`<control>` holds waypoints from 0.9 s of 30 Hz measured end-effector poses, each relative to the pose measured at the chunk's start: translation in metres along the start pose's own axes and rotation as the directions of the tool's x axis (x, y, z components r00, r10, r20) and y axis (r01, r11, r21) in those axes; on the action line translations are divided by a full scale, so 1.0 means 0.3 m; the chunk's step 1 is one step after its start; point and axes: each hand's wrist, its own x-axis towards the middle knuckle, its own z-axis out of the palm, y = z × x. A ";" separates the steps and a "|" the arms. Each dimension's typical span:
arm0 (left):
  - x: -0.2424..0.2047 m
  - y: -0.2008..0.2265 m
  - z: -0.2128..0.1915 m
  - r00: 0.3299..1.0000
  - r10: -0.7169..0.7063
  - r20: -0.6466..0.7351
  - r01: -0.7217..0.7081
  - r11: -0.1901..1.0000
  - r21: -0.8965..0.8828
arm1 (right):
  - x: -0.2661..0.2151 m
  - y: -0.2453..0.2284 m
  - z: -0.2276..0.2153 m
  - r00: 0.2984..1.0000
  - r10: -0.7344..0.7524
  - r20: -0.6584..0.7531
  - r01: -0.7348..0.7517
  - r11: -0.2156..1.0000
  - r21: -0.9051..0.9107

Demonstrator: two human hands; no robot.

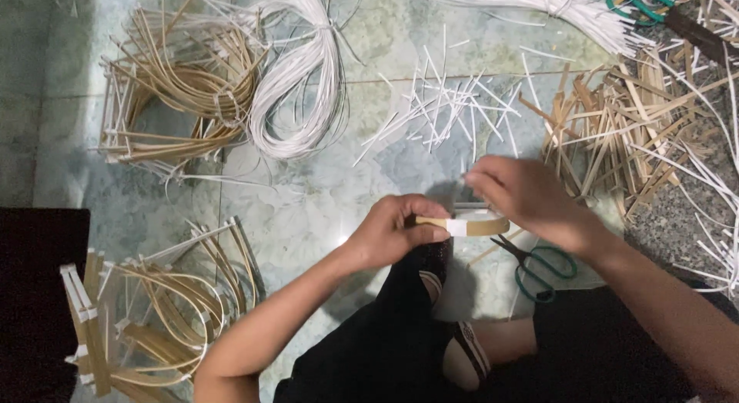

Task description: Tying white plastic strips around curved bamboo pieces to assemble and secure a frame.

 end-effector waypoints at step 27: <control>-0.002 0.028 -0.024 0.987 0.068 0.144 -0.078 0.995 0.062 | -0.133 -0.115 0.103 0.727 -0.450 -0.519 0.536 0.844 0.018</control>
